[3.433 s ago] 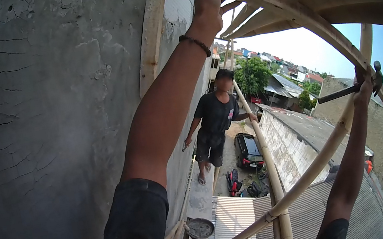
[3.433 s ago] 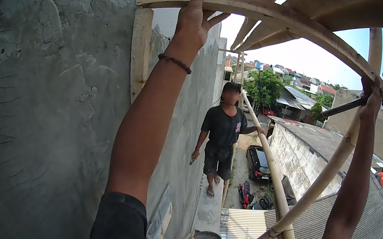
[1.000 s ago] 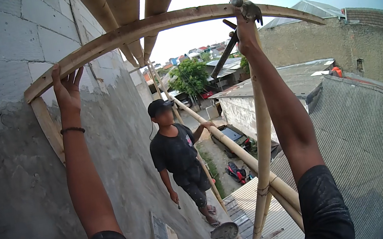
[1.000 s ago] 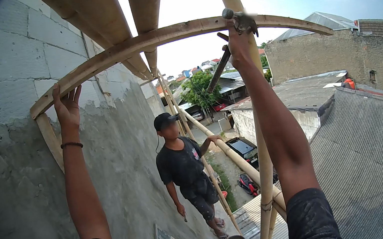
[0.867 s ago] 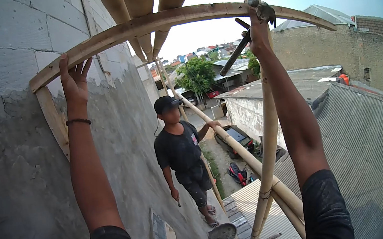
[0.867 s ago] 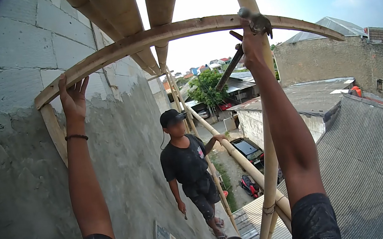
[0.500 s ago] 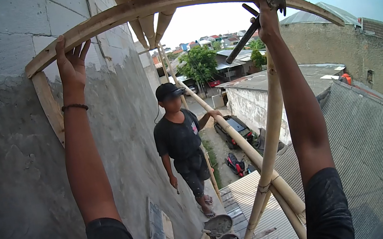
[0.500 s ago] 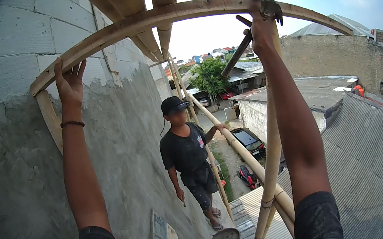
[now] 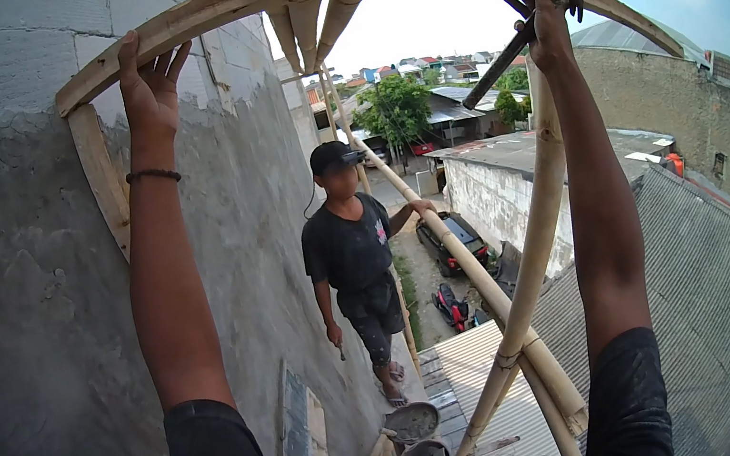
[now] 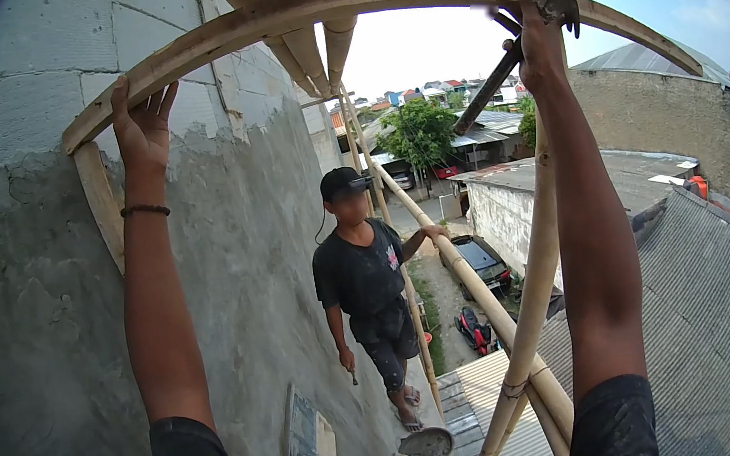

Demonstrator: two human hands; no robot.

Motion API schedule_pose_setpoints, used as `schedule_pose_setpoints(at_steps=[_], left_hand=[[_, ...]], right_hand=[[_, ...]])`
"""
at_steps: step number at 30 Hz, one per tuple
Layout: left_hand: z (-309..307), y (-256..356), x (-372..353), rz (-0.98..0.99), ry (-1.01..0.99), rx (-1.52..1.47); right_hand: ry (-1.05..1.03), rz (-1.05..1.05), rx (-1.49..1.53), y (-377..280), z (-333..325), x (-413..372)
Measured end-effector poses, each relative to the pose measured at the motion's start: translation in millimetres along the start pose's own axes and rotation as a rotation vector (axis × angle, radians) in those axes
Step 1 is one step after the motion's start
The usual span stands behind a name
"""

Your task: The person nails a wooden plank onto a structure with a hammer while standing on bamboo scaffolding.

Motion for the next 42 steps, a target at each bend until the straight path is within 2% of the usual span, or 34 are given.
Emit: schedule_pose_setpoints(at_steps=[3, 20, 24, 26, 28, 32, 42], left_hand=[[0, 0, 1, 0.016, -0.014, 0.078], [-2, 0, 2, -0.002, 0.004, 0.031], [-7, -1, 4, 0.021, -0.011, 0.011], [-4, 1, 5, 0.023, -0.096, 0.001], [-8, 0, 9, 0.032, -0.014, 0.006], [-8, 0, 9, 0.024, -0.031, 0.005], [-9, 1, 6, 0.036, -0.061, 0.082]], right_hand=[[0.004, -0.020, 0.025, -2, 4, -5], [0.043, 0.002, 0.000, -4, 6, -9], [-0.005, 0.027, 0.025, -4, 4, -8], [0.008, 0.036, 0.013, -2, 3, -7], [-0.029, 0.059, 0.021, -6, 4, -8], [-0.088, 0.081, 0.027, -8, 1, -6], [-0.016, 0.075, -0.019, -6, -1, -19]])
Point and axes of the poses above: each hand's wrist, its own x-axis towards the middle knuckle, its own z-axis out of the palm, y = z × x, the point moved 2 cm from there along x, towards the middle knuckle, and after that the axes turned 3 degrees about -z, right-handed, at the moved point
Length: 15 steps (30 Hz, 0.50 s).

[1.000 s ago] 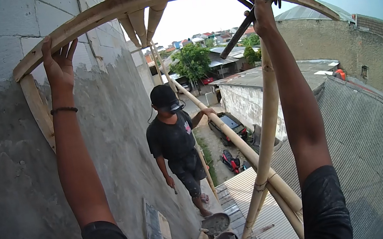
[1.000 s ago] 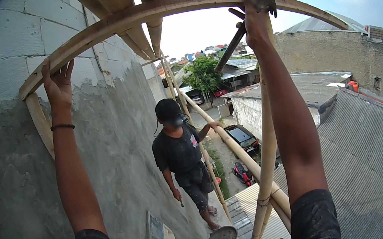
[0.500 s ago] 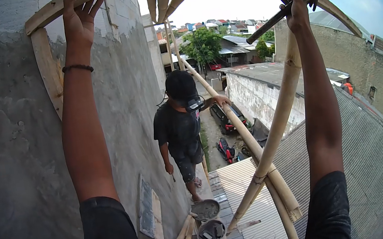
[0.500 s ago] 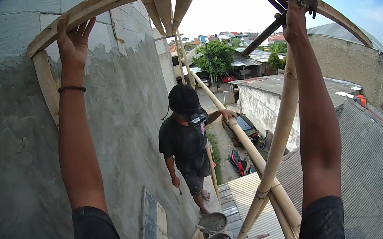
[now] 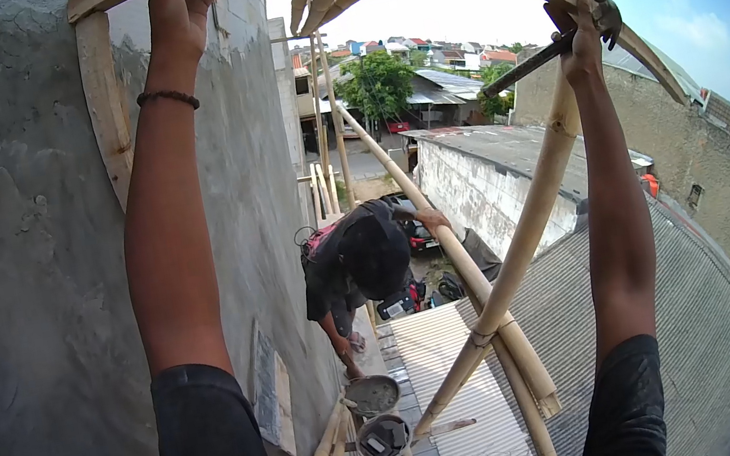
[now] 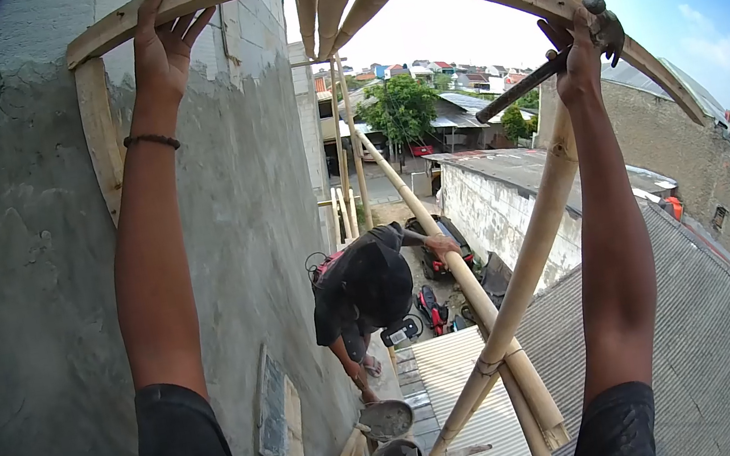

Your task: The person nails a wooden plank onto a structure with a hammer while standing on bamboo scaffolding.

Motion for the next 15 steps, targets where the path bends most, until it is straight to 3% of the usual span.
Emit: schedule_pose_setpoints(at_steps=[5, 10, 15], left_hand=[[-2, -7, -4, -0.071, 0.059, -0.018], [26, -19, -18, -0.123, -0.034, -0.225], [108, -17, -74, -0.096, -0.173, -0.182]], right_hand=[[0.133, -0.009, 0.015, -9, -14, -41], [0.213, -0.010, 0.065, -33, -80, -82], [0.304, -0.032, 0.054, -96, -168, -129]])
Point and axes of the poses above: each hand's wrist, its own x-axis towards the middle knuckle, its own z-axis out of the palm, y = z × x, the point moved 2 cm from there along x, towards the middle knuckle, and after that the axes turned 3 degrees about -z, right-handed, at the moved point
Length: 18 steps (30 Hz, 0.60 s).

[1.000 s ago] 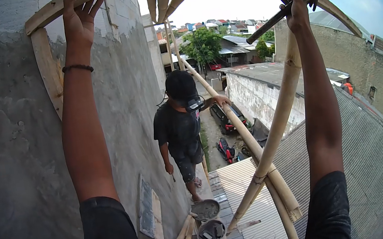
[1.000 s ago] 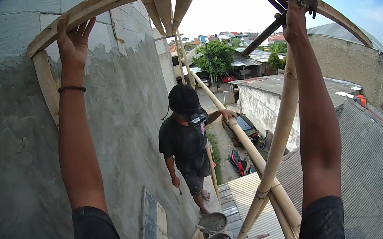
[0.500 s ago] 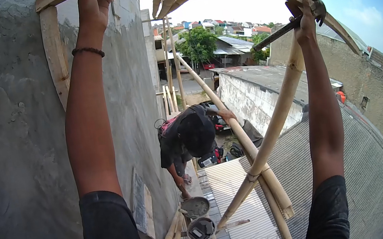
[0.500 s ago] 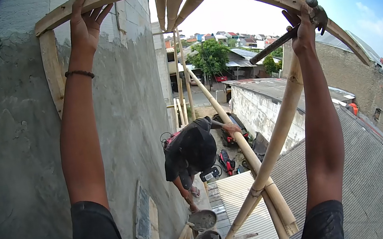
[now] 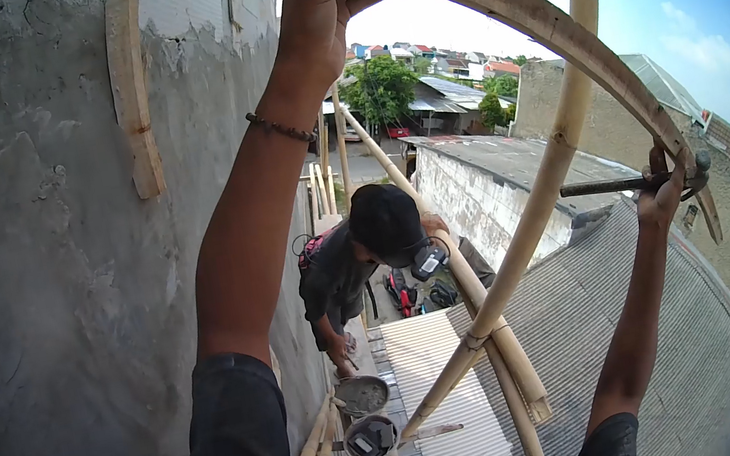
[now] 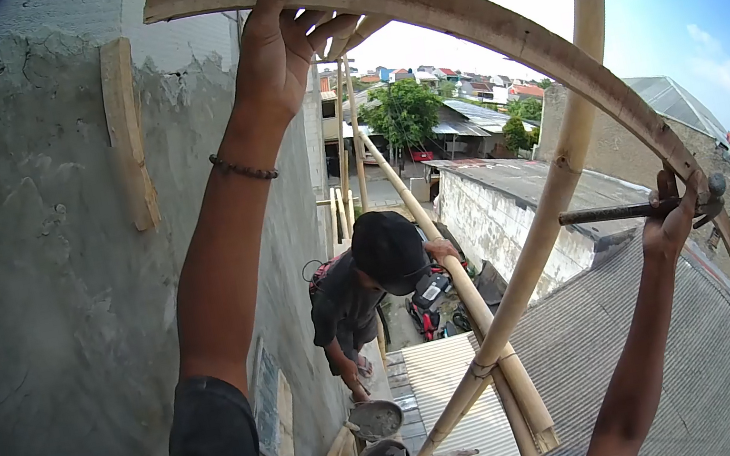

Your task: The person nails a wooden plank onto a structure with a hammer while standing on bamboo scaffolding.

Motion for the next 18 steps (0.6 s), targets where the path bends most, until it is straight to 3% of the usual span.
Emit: schedule_pose_setpoints(at_steps=[10, 18], left_hand=[[133, -72, -157, -0.356, -0.044, -0.578], [221, -114, -255, -0.562, -0.147, -0.978]], right_hand=[[0.153, -0.253, -0.237, -201, -186, -61], [0.366, -0.415, -0.612, -372, -219, -160]])
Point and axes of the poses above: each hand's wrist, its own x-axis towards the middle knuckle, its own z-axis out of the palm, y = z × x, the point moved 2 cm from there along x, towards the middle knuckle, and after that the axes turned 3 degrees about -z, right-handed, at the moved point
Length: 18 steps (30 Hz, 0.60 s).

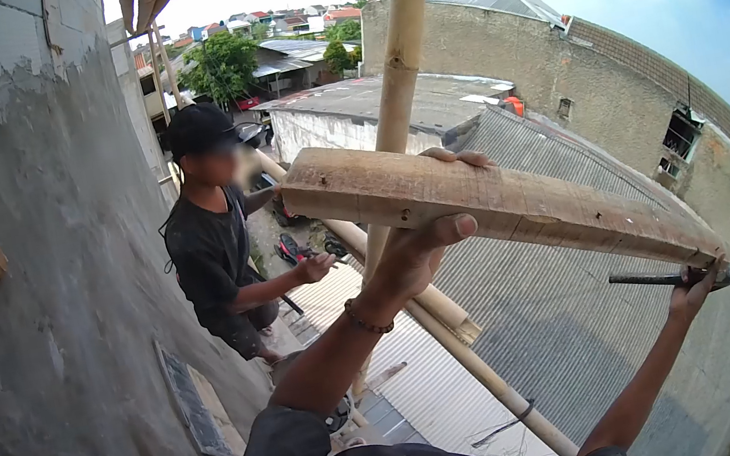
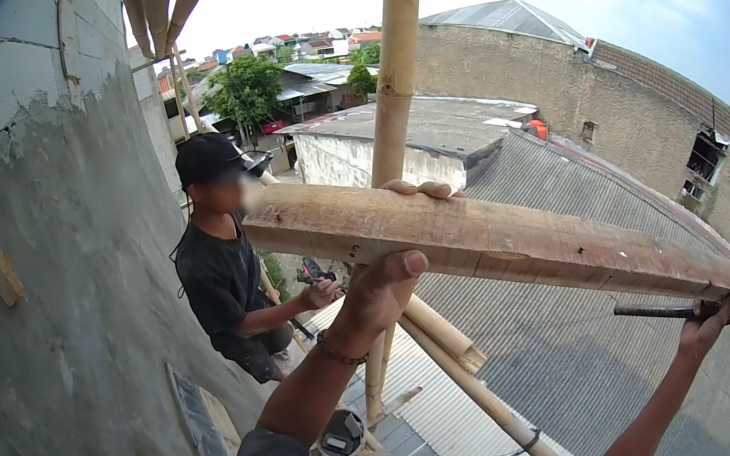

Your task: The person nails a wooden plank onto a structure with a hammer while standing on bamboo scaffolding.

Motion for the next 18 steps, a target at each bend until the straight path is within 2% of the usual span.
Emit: schedule_pose_setpoints(at_steps=[5, 7, 9, 12, 16, 18], left_hand=[[1, -64, -15, -0.193, 0.039, -0.273], [3, -86, -22, -0.249, 0.060, -0.297], [5, -108, -30, -0.329, 0.160, -0.275], [11, -140, -45, -0.420, 0.183, -0.270], [13, -183, -71, -0.600, 0.186, -0.276], [12, -199, -83, -0.691, 0.179, -0.223]], right_hand=[[0.135, -0.084, -0.160, -85, -58, -48], [0.263, -0.099, -0.302, -110, -83, -71], [0.347, -0.124, -0.413, -133, -85, -106], [0.565, -0.113, -0.622, -162, -101, -150], [0.711, -0.001, -0.682, -184, -158, -201], [0.767, 0.019, -0.719, -182, -164, -229]])
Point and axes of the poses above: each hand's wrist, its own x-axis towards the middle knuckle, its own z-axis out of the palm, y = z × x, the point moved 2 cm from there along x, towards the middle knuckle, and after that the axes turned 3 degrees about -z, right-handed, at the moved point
